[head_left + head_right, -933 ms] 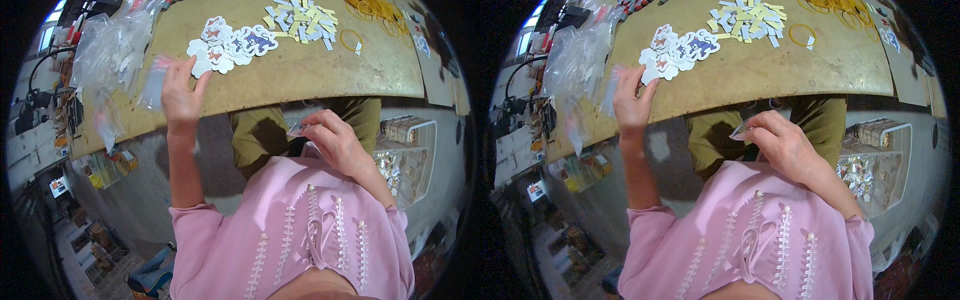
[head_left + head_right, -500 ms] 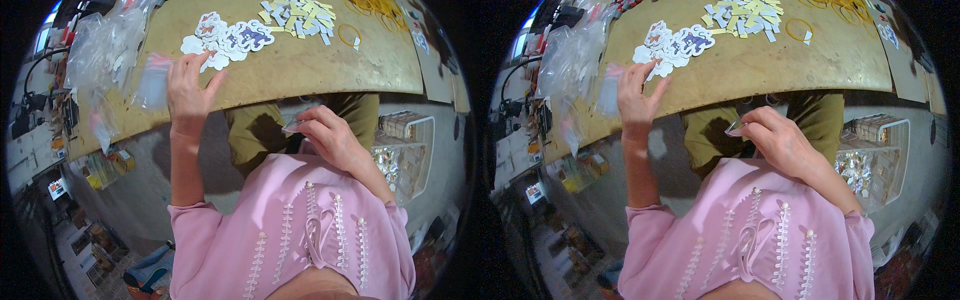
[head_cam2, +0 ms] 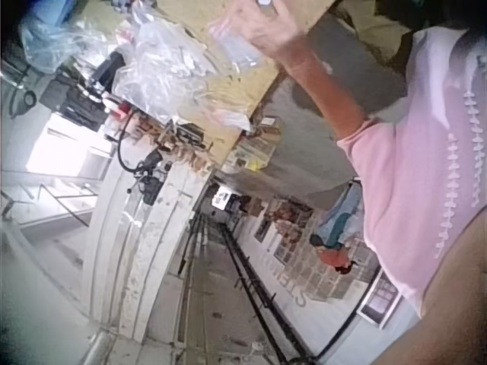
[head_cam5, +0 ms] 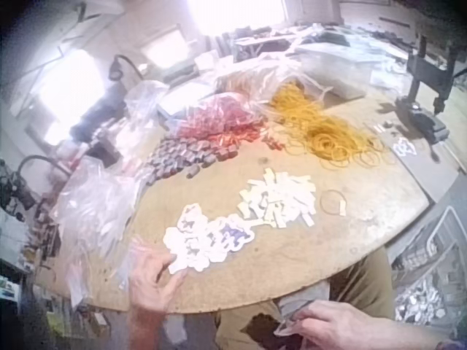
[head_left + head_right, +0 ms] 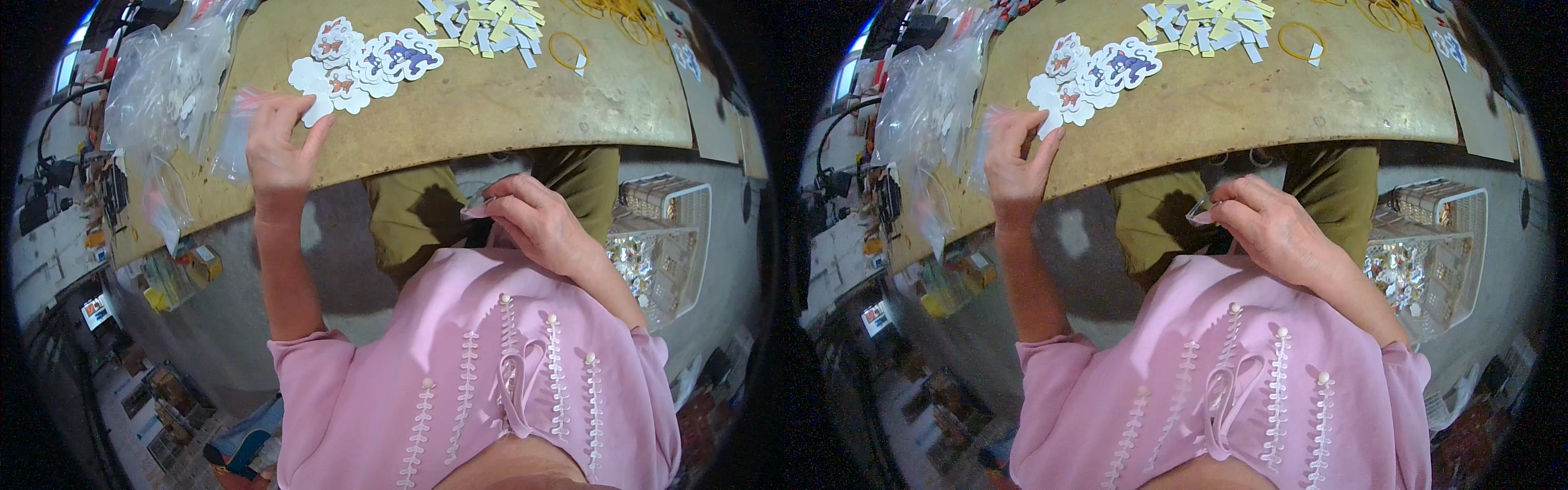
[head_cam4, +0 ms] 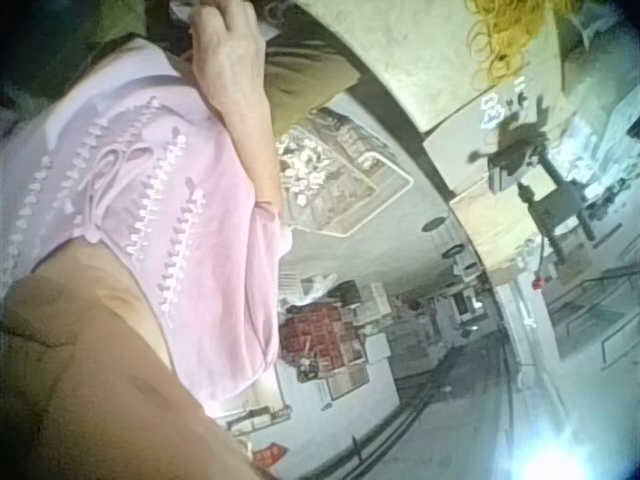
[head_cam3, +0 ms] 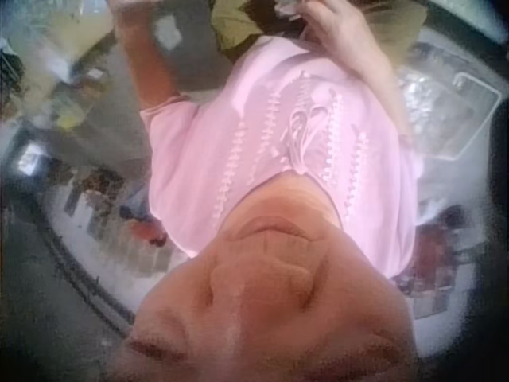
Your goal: The person assembles small craft kits by placing a sticker, a small rectangular piece, a red plastic component, and a yellow rubber band into a clear plastic bag. The person repeats this process multiple times, handling each item individually and sealing the bags.
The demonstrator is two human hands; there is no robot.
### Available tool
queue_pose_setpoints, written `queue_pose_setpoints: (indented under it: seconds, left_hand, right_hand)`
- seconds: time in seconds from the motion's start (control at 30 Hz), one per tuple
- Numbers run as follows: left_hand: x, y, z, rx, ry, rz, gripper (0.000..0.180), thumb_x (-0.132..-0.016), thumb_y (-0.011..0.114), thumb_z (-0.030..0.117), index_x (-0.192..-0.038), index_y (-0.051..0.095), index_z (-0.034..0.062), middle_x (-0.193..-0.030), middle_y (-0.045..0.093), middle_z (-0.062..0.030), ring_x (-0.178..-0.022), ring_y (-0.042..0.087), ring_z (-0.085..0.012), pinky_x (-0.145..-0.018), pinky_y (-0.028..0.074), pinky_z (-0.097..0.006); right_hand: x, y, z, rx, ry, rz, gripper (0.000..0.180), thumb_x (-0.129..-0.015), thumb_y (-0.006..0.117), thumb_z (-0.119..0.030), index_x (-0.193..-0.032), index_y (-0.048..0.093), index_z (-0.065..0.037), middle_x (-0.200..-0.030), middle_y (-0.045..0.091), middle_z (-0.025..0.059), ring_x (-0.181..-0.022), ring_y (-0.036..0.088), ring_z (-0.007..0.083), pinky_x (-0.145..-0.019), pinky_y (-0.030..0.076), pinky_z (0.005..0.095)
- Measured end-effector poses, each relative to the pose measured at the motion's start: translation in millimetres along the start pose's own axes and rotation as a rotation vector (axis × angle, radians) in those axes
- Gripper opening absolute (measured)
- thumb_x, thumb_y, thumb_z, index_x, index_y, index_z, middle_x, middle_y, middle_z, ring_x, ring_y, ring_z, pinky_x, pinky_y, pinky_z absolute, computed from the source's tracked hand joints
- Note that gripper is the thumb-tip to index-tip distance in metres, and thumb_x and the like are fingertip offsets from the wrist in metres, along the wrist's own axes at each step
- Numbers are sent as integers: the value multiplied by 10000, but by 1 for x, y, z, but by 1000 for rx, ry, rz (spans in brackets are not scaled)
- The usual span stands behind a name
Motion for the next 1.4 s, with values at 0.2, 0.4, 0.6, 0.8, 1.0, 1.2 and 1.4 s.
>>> queue_pose_setpoints:
  seconds: [0.2,0.4,0.6,0.8,1.0,1.2,1.4]
  left_hand:
    - [4,0,-5,168,-97,-2,270,-875,862,84,-1122,786,5,-1085,741,-119,-939,725,-199,-841,596,-317]
    - [-4,-10,-9,214,-127,-89,214,-898,840,58,-1100,801,2,-1071,754,-77,-895,728,-125,-825,602,-274]
    - [-7,-10,-14,287,-177,-127,163,-903,830,53,-1055,810,-3,-1048,756,-71,-893,726,-116,-812,595,-264]
    - [-9,-14,-12,227,-161,-151,155,-911,826,69,-1049,807,1,-1031,756,-55,-877,720,-103,-792,587,-264]
    - [-10,-12,-19,317,-272,-176,226,-900,838,68,-1102,777,-12,-952,739,-27,-843,687,-76,-774,566,-240]
    - [-9,-4,-32,406,-297,-186,233,-904,838,55,-1115,768,-13,-916,704,7,-758,592,-37,-692,508,-219]
    - [-2,-5,-29,265,-321,-150,239,-912,836,70,-1127,759,0,-921,697,18,-745,558,-39,-674,492,-228]
  right_hand:
    - [-2,1,1,11,0,-6,236,-849,735,42,-1067,671,-20,-1144,665,147,-1034,675,353,-861,570,422]
    - [-1,3,1,2,-13,1,221,-863,727,37,-1069,671,-20,-1142,664,147,-1031,677,354,-859,572,422]
    - [0,5,1,2,-7,18,245,-850,717,14,-1086,711,-51,-1133,667,134,-1048,681,346,-874,584,424]
    - [2,5,4,6,1,22,253,-850,713,0,-1093,730,-70,-1130,672,123,-1059,684,341,-881,592,424]
    - [4,6,5,2,22,19,239,-861,710,-12,-1091,730,-77,-1128,674,120,-1054,684,339,-879,591,422]
    - [4,5,7,24,21,9,227,-860,713,-17,-1080,720,-73,-1127,676,120,-1054,686,337,-880,592,421]
    - [4,7,9,17,28,6,220,-858,713,-15,-1071,712,-70,-1120,677,120,-1048,689,335,-878,594,419]
Point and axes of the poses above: each hand's wrist, its own x-axis away from the middle knuckle, its own y-axis out of the palm, z = x × y, the point moved 3 cm from there along -x, towards the middle knuckle
